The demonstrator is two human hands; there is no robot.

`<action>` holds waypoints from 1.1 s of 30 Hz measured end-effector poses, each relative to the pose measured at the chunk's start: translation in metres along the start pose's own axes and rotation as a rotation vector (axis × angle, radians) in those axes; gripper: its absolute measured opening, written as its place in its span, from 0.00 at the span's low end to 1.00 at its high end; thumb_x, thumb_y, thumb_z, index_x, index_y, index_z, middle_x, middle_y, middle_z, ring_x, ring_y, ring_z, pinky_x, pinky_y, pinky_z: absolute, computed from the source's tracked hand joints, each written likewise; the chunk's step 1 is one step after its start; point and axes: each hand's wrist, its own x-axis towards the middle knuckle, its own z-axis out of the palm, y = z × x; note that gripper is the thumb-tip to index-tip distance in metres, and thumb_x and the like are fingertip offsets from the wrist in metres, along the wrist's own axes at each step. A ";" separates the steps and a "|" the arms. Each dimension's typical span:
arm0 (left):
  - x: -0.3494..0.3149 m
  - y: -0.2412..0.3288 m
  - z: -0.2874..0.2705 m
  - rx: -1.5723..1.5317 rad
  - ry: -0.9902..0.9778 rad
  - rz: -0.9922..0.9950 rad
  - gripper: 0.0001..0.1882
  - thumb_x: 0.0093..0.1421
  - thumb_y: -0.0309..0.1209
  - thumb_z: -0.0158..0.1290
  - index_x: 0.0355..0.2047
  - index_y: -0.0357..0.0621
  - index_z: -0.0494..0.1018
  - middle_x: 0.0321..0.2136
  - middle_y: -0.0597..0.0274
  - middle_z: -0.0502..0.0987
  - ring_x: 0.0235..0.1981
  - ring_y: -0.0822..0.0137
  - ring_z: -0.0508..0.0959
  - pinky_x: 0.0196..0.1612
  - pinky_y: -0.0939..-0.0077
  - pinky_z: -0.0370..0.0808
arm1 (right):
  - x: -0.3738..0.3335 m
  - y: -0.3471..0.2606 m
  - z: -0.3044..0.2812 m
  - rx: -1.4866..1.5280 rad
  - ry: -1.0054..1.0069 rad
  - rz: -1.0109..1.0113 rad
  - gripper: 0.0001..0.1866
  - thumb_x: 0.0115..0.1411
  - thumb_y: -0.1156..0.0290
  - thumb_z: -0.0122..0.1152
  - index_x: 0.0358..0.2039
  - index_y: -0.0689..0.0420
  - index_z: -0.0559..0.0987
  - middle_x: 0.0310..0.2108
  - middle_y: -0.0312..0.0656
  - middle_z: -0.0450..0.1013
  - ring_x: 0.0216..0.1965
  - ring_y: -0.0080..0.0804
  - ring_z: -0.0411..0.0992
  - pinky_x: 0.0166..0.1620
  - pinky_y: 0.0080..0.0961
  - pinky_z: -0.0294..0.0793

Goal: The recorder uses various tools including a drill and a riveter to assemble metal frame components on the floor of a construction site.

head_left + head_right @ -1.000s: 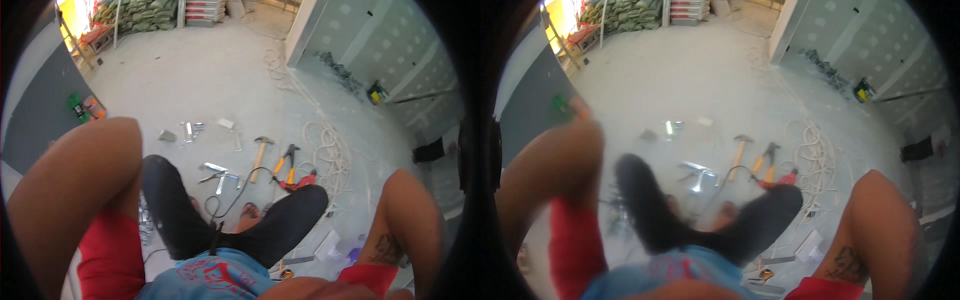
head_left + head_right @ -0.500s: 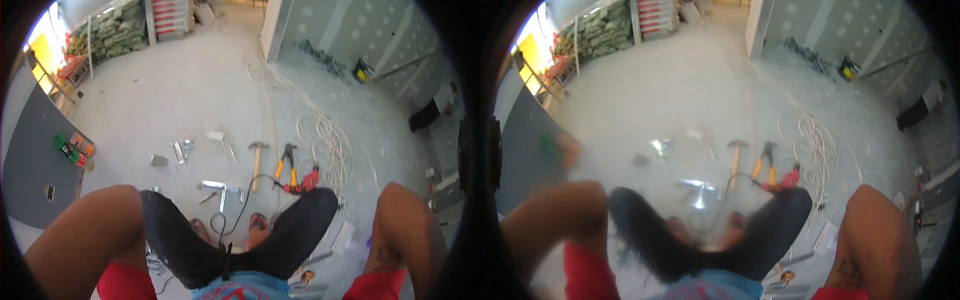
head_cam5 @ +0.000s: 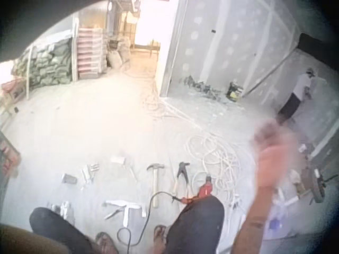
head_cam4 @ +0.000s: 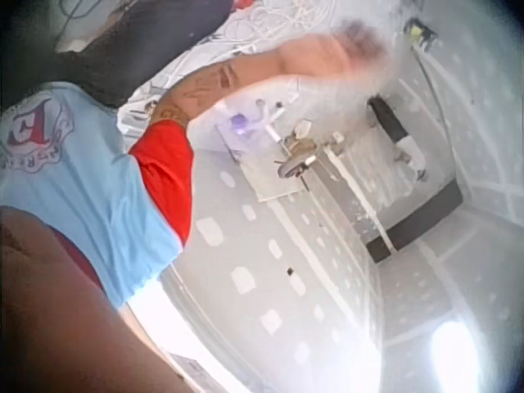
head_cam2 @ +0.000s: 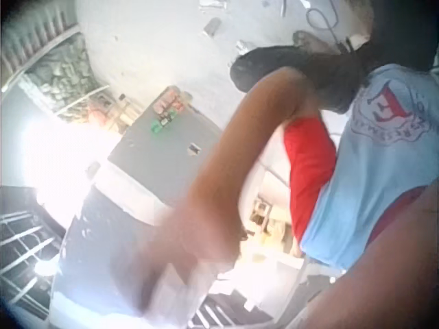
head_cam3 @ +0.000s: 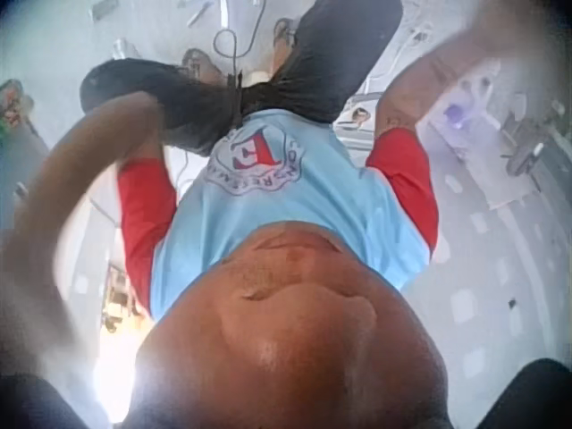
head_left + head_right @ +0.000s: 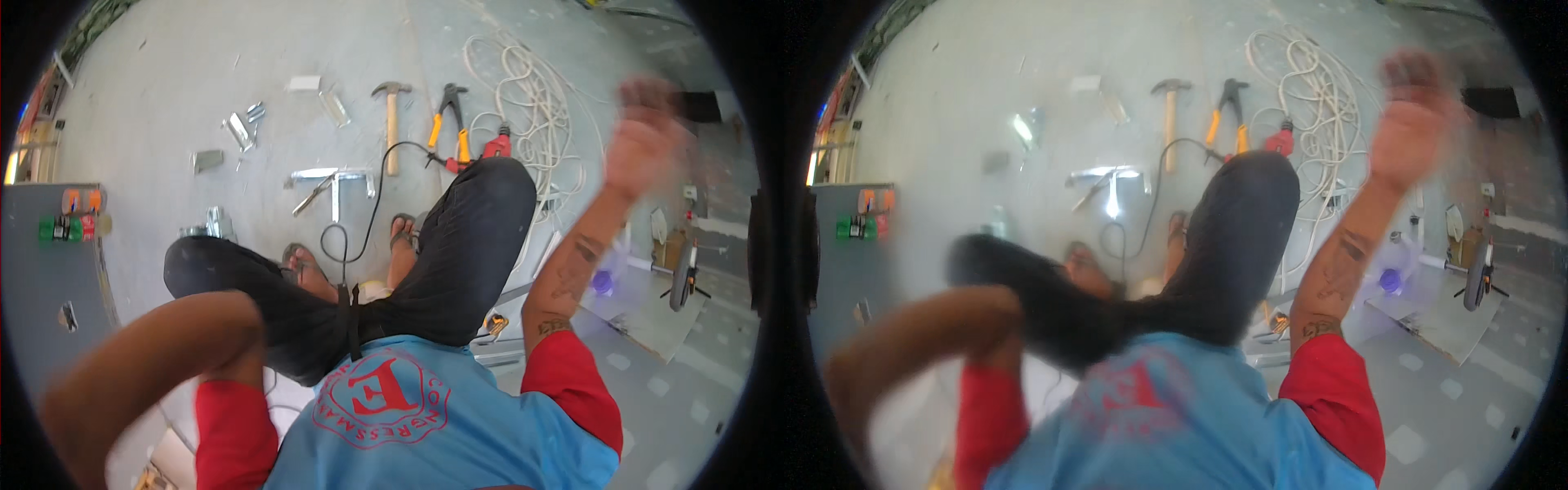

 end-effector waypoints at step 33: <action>-0.483 -0.180 -0.145 0.926 -1.239 -1.063 0.13 0.52 0.20 0.51 0.39 0.41 0.77 0.36 0.49 0.78 0.40 0.47 0.79 0.42 0.56 0.77 | -0.236 0.285 -0.239 -0.405 1.360 0.341 0.43 0.52 0.35 0.65 0.55 0.57 0.67 0.40 0.43 0.71 0.39 0.40 0.71 0.51 0.46 0.75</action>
